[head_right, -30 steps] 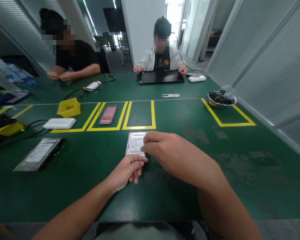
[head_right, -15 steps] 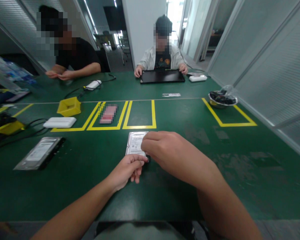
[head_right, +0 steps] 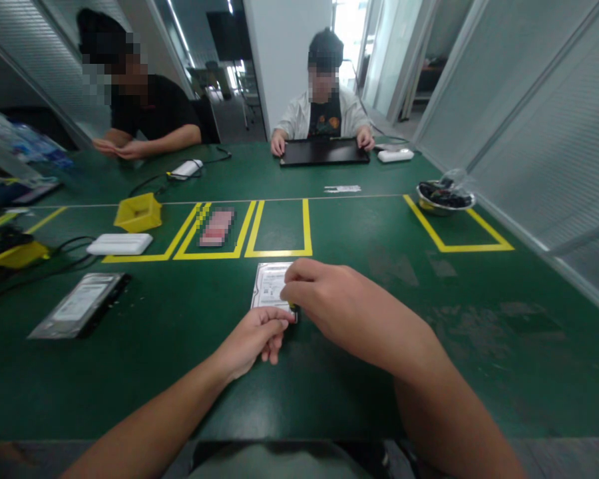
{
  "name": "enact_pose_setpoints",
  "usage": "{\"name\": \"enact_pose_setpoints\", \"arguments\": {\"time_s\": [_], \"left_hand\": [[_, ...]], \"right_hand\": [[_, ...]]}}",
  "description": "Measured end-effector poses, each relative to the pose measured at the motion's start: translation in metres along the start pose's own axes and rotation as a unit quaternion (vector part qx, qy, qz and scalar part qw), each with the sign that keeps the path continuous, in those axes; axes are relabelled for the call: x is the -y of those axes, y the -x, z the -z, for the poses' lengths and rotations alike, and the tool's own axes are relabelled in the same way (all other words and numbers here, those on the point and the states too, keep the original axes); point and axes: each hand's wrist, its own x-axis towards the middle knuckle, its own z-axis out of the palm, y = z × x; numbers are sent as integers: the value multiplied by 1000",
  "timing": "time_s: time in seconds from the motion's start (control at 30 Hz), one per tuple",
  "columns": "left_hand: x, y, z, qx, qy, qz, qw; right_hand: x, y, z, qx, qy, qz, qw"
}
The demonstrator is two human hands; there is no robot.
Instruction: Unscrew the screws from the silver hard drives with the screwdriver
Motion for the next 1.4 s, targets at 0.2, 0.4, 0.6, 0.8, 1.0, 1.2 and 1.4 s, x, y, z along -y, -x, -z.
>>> {"name": "enact_pose_setpoints", "arguments": {"time_s": [0.2,0.4,0.6,0.8,1.0,1.2,1.4], "left_hand": [[0,-1,1,0,-1,-2,1000],[0,-1,0,-5,-6,1,1000],[2,0,1,-2,-6,-4,1000],[1,1,0,-3,-14,-1,1000],[1,1,-1,-7,-18,2,1000],[2,0,0,-3,-15,-2,1000],[1,0,1,1,-19,-2,1000]], "right_hand": [[-4,-1,-1,-21,-30,52,998],[-4,-1,0,-14,-18,37,999],[-3,-5,-4,-15,11,0,1000],[-3,-4,-6,-28,6,-10,1000],[-6,-1,-5,-32,-3,4,999],[-10,-2,-4,-26,-31,50,998],[-7,-3,-1,-13,-3,31,999]]}}
